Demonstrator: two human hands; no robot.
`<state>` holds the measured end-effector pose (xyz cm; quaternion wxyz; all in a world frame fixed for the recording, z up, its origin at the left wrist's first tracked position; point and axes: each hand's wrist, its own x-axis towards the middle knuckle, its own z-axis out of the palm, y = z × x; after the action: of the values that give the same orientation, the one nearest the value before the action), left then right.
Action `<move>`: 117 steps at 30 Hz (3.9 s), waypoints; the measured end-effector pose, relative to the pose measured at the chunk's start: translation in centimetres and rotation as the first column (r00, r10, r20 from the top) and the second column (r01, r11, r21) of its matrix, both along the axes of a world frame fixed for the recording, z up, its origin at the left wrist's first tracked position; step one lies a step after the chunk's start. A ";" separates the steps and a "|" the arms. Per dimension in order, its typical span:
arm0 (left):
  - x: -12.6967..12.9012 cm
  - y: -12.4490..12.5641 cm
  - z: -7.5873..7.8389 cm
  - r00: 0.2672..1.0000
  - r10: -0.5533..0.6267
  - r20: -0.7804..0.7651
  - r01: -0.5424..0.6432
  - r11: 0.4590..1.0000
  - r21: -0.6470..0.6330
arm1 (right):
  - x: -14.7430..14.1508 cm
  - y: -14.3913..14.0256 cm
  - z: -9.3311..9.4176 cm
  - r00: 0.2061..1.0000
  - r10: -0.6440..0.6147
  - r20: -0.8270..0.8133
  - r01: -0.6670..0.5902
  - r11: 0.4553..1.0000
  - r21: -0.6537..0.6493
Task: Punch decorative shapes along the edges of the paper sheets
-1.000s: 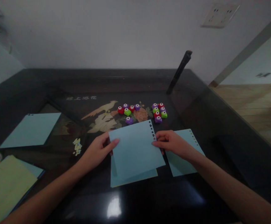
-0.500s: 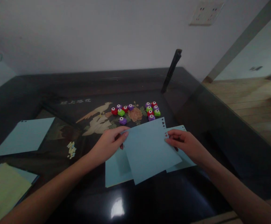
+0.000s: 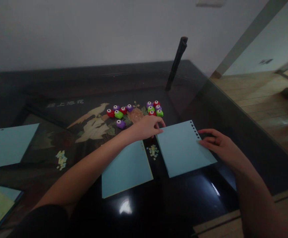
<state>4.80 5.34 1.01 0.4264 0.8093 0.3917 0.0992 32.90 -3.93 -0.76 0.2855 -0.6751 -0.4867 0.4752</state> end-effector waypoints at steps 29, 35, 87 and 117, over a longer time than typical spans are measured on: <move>0.6 -1.4 -2.0 0.955 0.051 -0.293 0.041 0.953 0.301 | 0.0 0.0 -0.9 0.904 0.096 0.417 -0.131 0.990 0.056; 0.5 -1.3 -2.0 0.956 0.038 -0.290 0.049 0.957 0.287 | -0.2 0.0 -0.8 0.902 0.099 0.421 -0.137 0.989 0.062; -16.9 -12.2 -4.1 0.828 0.433 -0.356 -0.247 0.852 0.462 | -16.5 3.6 -1.6 0.364 0.414 0.835 -0.878 0.451 0.160; -16.8 -11.7 -0.6 0.733 0.658 0.171 -0.592 0.742 -0.316 | -16.6 3.9 1.2 0.753 0.639 -0.157 -0.639 0.767 0.056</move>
<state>-11.98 -6.38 0.39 0.5116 0.5493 0.5890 0.2994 16.31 -0.06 0.44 0.1453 -0.4264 -0.6618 0.5992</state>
